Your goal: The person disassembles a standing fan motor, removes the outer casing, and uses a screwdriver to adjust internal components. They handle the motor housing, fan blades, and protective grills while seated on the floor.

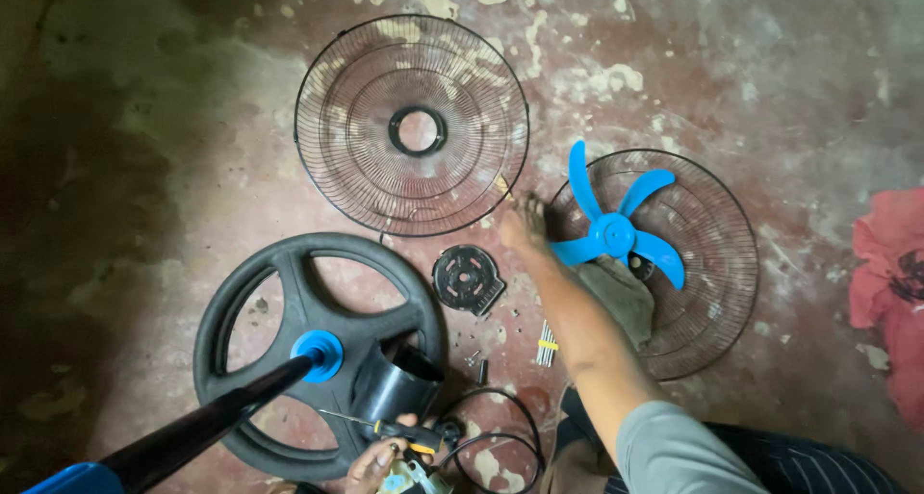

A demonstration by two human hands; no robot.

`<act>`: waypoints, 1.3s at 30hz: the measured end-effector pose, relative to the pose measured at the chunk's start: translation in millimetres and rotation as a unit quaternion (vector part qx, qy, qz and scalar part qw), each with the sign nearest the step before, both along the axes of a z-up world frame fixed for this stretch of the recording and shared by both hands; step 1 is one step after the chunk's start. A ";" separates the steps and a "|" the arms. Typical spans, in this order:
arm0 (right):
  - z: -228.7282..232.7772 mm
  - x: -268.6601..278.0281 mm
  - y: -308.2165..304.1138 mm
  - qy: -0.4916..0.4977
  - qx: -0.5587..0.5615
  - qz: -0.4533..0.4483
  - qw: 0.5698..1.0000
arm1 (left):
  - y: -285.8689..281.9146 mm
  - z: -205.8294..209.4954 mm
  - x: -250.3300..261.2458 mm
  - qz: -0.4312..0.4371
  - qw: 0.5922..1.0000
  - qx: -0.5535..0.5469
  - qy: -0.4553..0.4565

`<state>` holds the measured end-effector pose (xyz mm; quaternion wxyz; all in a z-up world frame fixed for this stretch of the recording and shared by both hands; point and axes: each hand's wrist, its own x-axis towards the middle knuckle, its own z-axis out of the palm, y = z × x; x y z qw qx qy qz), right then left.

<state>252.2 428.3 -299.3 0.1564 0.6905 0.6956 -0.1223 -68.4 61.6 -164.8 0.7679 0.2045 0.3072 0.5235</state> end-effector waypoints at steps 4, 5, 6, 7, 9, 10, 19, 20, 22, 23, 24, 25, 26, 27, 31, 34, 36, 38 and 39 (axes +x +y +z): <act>18.9 -13.8 -30.7 0.083 0.026 -0.021 0.996 | -0.2 4.7 7.8 0.026 0.996 -0.067 0.046; 26.6 -17.1 -35.1 0.094 0.009 -0.022 0.995 | 1.6 7.8 9.6 0.032 0.994 -0.091 0.051; 34.3 -20.1 -43.7 0.184 0.068 -0.050 0.979 | 2.0 14.5 8.4 0.041 0.989 -0.133 0.048; 42.5 -24.5 -52.9 0.271 0.126 -0.078 0.951 | 0.8 22.8 6.7 0.053 0.983 -0.172 0.042; 61.5 -32.6 -70.0 0.473 0.131 -0.174 0.854 | -7.0 38.4 9.8 0.069 0.975 -0.209 0.021; 71.5 -39.2 -75.8 0.583 0.079 -0.235 0.773 | -11.0 43.5 11.2 0.076 0.974 -0.212 0.006; 154.7 -77.8 -149.8 0.823 -0.132 -0.312 0.455 | -7.2 94.5 23.5 0.149 0.968 -0.195 0.043; 166.1 -81.8 -153.3 0.812 -0.142 -0.311 0.473 | -12.0 98.2 24.2 0.164 0.964 -0.203 0.045; 190.9 -88.8 -155.0 0.809 -0.163 -0.262 0.501 | -8.8 101.1 22.7 0.140 0.977 -0.161 -0.010; 203.2 -90.5 -155.8 0.805 -0.173 -0.238 0.514 | -8.4 101.1 24.1 0.127 0.981 -0.141 -0.037; 215.2 -93.9 -157.2 0.780 -0.174 -0.190 0.570 | -9.1 103.7 25.4 0.143 0.984 -0.110 0.007; 228.4 -96.1 -153.5 0.750 -0.173 -0.139 0.623 | -4.8 108.4 25.2 0.159 0.983 -0.079 0.051; 241.3 -93.6 -158.7 0.714 -0.173 -0.097 0.671 | -10.4 115.9 26.6 0.162 0.983 -0.070 0.042; 259.2 -91.2 -153.3 0.664 -0.175 -0.040 0.725 | -13.5 125.4 27.6 0.164 0.984 -0.062 0.034; 330.7 -67.7 -171.0 0.493 0.087 0.341 0.796 | -30.3 151.7 23.1 0.150 0.983 -0.092 -0.046; 392.0 -64.3 -216.2 0.600 -0.055 0.133 0.787 | -33.7 167.8 21.6 0.152 0.984 -0.083 -0.046; 426.3 -63.6 -242.4 0.602 -0.069 0.104 0.789 | -39.4 170.9 18.6 0.144 0.984 -0.070 -0.074; 443.6 -62.5 -262.7 0.610 -0.084 0.060 0.786 | -43.9 172.1 16.7 0.148 0.983 -0.064 -0.083; 445.7 -60.9 -272.6 0.616 -0.091 0.030 0.782 | -45.0 171.9 15.9 0.154 0.983 -0.067 -0.077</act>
